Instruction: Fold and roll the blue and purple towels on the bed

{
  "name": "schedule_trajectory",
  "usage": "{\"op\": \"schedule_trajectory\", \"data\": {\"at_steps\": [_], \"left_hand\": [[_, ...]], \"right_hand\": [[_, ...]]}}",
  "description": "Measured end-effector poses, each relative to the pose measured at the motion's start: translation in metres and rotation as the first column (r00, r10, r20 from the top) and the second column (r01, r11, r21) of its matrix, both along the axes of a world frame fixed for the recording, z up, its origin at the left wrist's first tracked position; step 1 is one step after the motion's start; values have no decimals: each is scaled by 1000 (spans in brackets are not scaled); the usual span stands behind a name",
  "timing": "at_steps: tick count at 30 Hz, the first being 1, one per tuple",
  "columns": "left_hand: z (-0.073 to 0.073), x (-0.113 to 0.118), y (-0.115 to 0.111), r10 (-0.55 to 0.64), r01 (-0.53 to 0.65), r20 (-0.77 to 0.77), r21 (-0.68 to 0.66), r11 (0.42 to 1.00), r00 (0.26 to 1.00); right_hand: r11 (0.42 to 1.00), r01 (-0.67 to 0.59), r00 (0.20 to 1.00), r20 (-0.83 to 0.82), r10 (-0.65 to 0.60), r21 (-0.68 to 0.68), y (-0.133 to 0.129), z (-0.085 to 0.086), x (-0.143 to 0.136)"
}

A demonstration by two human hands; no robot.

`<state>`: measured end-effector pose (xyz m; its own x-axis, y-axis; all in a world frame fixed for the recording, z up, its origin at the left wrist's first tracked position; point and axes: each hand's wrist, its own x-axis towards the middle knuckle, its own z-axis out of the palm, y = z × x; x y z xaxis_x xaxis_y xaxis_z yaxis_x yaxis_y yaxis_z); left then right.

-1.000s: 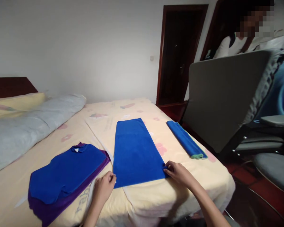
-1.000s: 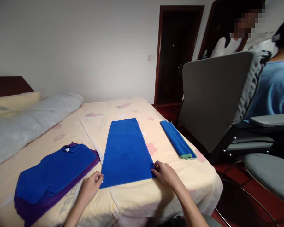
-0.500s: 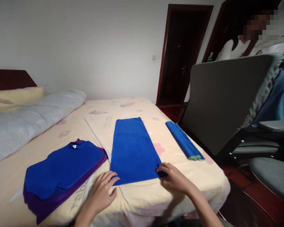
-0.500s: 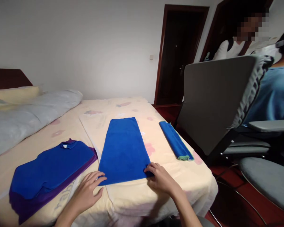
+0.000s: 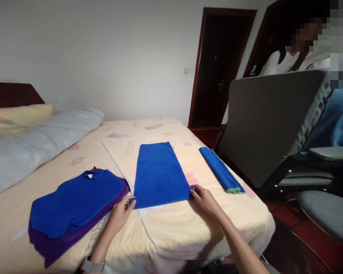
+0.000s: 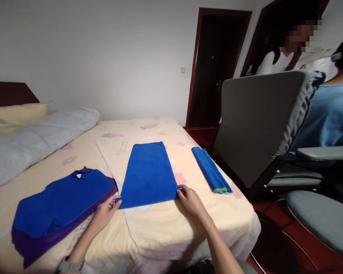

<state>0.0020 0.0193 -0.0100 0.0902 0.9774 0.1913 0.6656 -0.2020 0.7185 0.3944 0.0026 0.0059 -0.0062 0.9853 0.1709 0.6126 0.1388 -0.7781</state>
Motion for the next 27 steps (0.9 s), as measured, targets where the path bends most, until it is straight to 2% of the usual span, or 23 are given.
{"op": "schedule_trajectory", "data": {"at_steps": [3,6,11,15,21,24,27], "left_hand": [[-7,2,13,94,-94,26,-4,996,995],[-11,3,16,152,-151,20,-30,988,988],[-17,4,18,151,-146,57,-92,985,987],[-20,2,23,144,-132,116,-108,985,983],[-17,7,20,153,-147,168,-44,988,974],[-13,11,18,136,-135,212,-19,991,968],[-5,12,13,126,-129,240,-3,992,962]], "right_hand": [[993,106,994,-29,-108,-43,11,-7,-1],[983,157,987,-20,-159,-91,14,-10,-2],[969,180,976,-95,-198,-167,15,-14,-1],[967,157,964,-181,-193,-198,22,-25,1],[986,146,943,-291,-164,-83,28,-37,-3],[990,136,937,-317,-143,-45,25,-32,-4],[994,107,928,-354,-112,-33,18,-19,-1]]}}
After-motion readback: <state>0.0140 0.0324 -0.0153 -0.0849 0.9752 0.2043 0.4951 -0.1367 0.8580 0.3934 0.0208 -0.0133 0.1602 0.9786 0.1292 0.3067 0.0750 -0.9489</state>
